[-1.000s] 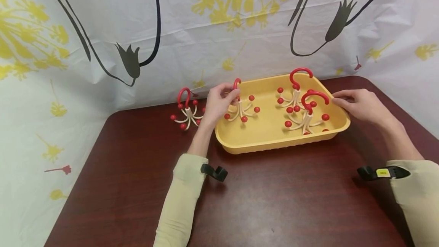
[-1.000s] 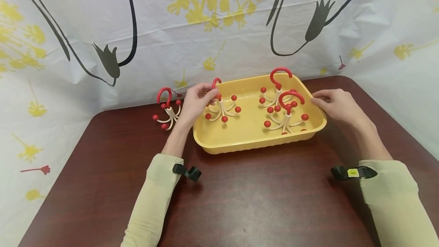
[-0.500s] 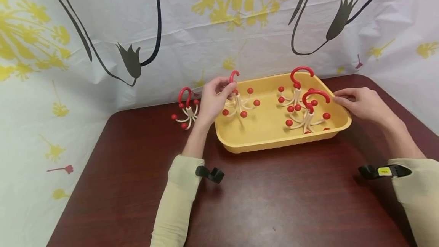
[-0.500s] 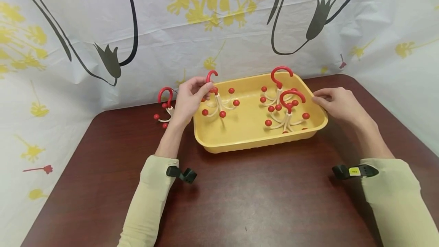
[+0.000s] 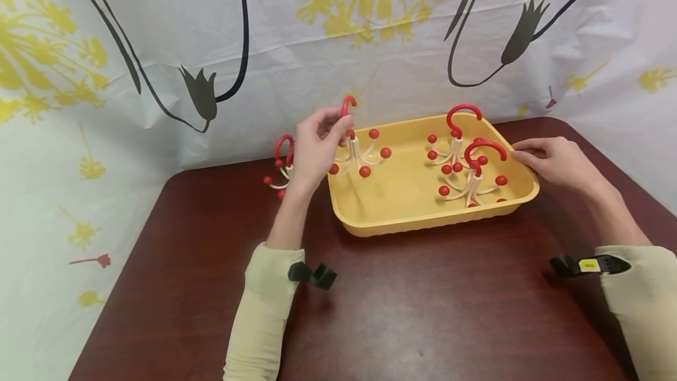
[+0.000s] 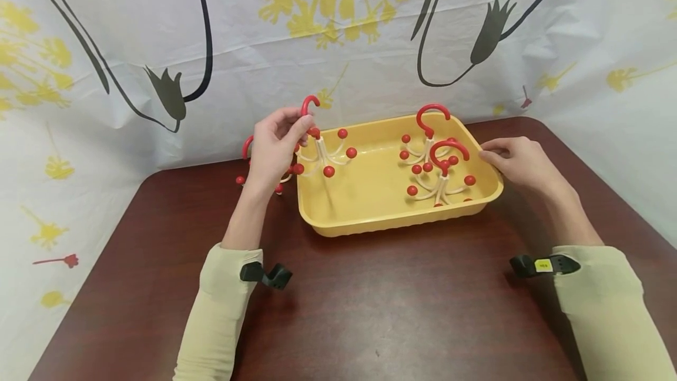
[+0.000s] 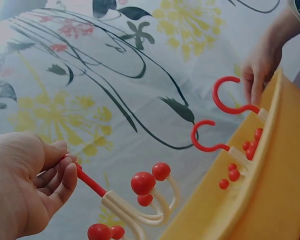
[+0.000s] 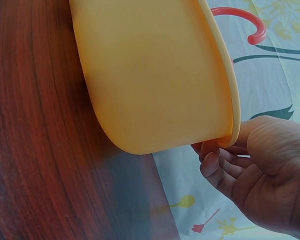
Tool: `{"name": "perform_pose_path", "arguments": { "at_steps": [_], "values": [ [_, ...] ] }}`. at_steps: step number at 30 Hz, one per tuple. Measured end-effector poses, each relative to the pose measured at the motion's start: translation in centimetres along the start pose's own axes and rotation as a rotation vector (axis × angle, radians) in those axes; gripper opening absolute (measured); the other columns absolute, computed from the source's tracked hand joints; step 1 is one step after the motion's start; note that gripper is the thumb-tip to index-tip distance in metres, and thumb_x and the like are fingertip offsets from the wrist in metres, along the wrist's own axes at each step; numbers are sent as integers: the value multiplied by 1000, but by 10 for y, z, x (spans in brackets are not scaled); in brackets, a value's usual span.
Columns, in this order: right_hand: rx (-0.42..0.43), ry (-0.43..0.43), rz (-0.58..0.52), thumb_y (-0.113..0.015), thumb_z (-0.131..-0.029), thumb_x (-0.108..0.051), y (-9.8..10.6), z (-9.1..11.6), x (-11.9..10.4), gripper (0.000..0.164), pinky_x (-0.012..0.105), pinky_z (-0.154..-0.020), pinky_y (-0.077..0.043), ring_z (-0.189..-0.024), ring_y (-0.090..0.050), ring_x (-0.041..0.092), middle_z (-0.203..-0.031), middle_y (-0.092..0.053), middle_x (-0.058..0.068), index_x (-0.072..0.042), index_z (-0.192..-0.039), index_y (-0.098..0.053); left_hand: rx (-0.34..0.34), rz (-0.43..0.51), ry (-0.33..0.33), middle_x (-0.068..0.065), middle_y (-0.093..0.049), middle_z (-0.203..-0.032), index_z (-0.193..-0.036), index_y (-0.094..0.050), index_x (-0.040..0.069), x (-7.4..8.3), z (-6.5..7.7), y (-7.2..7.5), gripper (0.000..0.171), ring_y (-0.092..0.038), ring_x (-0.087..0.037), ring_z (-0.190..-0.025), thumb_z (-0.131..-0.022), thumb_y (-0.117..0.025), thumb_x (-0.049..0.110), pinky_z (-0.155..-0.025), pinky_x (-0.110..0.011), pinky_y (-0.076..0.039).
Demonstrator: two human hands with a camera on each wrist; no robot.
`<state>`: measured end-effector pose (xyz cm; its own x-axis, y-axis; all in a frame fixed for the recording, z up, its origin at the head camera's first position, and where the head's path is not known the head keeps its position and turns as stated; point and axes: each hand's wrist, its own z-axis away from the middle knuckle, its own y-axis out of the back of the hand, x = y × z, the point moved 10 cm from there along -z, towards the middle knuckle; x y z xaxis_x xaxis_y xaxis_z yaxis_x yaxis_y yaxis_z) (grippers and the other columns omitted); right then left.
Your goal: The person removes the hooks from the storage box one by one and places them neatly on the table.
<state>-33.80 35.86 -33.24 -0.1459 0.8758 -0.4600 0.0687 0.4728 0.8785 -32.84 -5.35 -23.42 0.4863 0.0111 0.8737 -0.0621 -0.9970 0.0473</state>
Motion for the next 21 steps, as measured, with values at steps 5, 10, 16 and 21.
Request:
{"name": "perform_pose_path", "arguments": {
  "at_steps": [5, 10, 16, 21],
  "values": [
    [-14, -19, -7, -61, -102, -38, -2, 1, 1, 50, 30, -58, -44, -85, -53, 34, -107, -66, 29, 7, -122, -66, 37, 4, -37, -29, -64, -92, -109, -68, -8, 15, 3, 9, 20, -56, -23, -69, -95, -70, 7, -67, -28, -52],
    [-19, -25, -9, -60, -102, -38, -2, 1, 1, 50, 30, -58, -44, -85, -53, 34, -107, -65, 30, 8, -122, -65, 63, -25, -38, -26, -64, -93, -111, -69, -4, 24, 7, 22, 24, -56, -31, -73, -95, -72, 12, -67, -27, -52],
    [-25, -29, -10, -60, -102, -39, -2, 1, 1, 52, 31, -58, -44, -86, -53, 34, -108, -65, 30, 8, -123, -65, 84, -25, -46, -22, -65, -93, -112, -69, -3, 34, 12, 38, 23, -56, -31, -74, -95, -72, 13, -67, -28, -55],
    [-16, -32, -11, -60, -102, -38, -1, 2, 1, 51, 31, -58, -44, -86, -53, 34, -107, -65, 29, 7, -123, -65, 114, -35, -73, -25, -66, -95, -111, -69, -4, 42, 16, 55, 23, -57, -26, -72, -95, -72, 13, -66, -26, -54]
  ]
}}
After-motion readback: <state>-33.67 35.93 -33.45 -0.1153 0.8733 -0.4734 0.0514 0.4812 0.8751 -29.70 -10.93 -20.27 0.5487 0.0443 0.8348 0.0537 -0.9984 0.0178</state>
